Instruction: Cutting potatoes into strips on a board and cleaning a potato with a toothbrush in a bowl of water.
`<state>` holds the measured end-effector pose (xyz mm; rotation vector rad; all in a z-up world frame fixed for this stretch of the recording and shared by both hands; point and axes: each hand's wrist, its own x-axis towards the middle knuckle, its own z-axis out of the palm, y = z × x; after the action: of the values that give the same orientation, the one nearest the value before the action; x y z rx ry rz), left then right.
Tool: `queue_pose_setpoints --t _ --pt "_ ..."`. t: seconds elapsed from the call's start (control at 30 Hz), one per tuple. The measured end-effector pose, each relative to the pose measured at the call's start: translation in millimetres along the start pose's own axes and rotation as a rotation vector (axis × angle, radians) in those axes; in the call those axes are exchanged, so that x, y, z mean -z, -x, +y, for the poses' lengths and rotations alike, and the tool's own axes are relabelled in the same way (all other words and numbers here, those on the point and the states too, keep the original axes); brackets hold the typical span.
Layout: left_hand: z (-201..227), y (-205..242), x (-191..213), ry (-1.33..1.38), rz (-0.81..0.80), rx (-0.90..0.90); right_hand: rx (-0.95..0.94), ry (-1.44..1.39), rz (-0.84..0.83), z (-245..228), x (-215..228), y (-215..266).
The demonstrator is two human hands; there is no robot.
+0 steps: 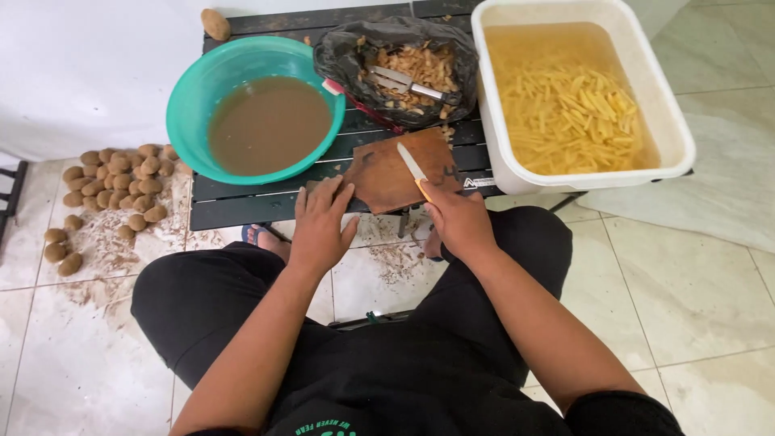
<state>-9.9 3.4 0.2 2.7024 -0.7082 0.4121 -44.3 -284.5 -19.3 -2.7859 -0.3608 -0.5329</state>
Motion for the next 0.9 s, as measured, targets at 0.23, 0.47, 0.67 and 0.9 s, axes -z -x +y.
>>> queue_pose_setpoints --t 0.23,0.47,0.67,0.9 --pt "-5 16 -14 -0.042 0.018 -0.032 0.034 0.072 -0.125 -4 9 -24" --pt "-9 16 -27 -0.073 0.101 -0.013 0.060 0.077 0.117 -18 16 -42" --pt "-8 17 -27 -0.053 0.110 -0.013 -0.013 -0.126 0.147 -21 9 -37" --pt "-8 16 -31 -0.019 0.143 0.000 -0.089 -0.332 0.207 -2 3 -40"
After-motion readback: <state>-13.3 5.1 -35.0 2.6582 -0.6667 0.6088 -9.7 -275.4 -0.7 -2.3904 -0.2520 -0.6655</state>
